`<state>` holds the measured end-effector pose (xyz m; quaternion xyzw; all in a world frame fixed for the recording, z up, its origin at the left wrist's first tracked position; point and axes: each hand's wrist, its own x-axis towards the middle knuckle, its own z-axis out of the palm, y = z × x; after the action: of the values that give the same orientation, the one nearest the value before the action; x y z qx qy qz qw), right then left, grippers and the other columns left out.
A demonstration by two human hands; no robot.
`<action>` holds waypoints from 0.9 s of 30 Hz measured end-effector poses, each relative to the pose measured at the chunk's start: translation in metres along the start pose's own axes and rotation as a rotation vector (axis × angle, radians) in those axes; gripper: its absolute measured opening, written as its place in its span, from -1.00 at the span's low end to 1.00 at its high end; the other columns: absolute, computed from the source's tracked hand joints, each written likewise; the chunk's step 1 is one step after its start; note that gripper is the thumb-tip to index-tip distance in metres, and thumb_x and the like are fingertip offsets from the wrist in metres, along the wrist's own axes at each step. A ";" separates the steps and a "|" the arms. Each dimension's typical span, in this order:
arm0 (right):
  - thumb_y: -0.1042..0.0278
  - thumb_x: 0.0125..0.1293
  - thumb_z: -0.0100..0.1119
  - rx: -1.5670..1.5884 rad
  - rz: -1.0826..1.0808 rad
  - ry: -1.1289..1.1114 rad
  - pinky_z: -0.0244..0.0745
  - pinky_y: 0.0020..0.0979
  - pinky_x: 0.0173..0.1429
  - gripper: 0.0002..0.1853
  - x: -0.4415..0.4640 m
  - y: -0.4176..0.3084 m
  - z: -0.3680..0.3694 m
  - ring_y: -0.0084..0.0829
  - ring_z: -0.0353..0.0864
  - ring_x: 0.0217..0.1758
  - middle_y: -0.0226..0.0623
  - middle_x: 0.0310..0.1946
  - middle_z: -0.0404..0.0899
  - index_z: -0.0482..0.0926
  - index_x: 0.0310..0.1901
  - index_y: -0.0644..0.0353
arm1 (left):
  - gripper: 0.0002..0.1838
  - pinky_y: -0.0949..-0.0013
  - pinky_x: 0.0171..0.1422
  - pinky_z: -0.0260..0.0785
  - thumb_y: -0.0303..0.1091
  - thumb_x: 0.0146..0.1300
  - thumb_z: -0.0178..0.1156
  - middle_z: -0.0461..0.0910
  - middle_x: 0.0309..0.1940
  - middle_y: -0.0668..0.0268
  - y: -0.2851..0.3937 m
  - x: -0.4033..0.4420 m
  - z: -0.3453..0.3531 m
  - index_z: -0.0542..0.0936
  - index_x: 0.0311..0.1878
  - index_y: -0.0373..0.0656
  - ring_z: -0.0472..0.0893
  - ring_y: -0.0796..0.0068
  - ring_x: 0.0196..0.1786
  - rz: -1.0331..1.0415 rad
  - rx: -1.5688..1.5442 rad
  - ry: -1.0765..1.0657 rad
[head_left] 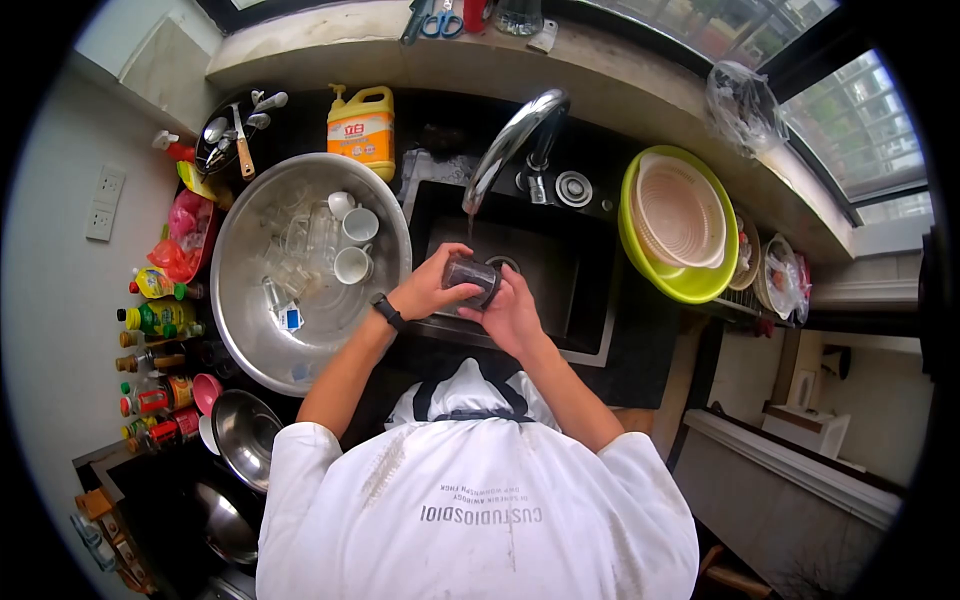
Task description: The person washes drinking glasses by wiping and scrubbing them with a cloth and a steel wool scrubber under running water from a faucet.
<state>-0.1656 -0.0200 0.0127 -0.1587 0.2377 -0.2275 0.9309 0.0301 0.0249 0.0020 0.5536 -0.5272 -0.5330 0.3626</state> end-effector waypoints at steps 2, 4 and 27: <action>-0.14 0.49 -0.12 0.041 0.001 0.018 0.49 -0.20 0.22 -0.44 -0.001 -0.001 -0.001 -0.39 0.54 0.22 -0.28 0.17 0.58 0.43 0.27 0.15 | -0.33 0.37 0.24 0.40 -0.32 0.23 0.43 0.46 0.10 0.21 -0.016 0.003 0.003 0.29 0.31 -0.19 0.49 0.46 0.18 0.175 -0.019 0.077; -0.13 0.49 -0.11 0.068 -0.051 0.033 0.48 -0.16 0.22 -0.45 -0.001 -0.005 0.000 -0.39 0.53 0.24 -0.29 0.17 0.58 0.43 0.27 0.14 | -0.33 0.38 0.24 0.40 -0.34 0.22 0.44 0.46 0.12 0.23 -0.013 0.004 0.004 0.30 0.31 -0.19 0.49 0.46 0.19 0.164 -0.072 0.129; 0.41 0.22 0.13 -1.621 -0.589 0.262 0.27 -0.16 0.37 -0.51 -0.041 -0.029 0.030 0.02 0.42 0.27 0.08 0.19 0.44 0.45 0.20 0.38 | -0.46 0.34 -0.13 0.60 0.12 0.44 0.10 0.57 0.05 0.28 -0.010 0.040 0.019 0.30 0.26 -0.03 0.67 0.47 -0.09 -0.144 -0.710 0.470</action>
<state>-0.1922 -0.0183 0.0641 -0.7998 0.3808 -0.2359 0.3996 0.0089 -0.0095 -0.0190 0.5363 -0.1740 -0.5647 0.6027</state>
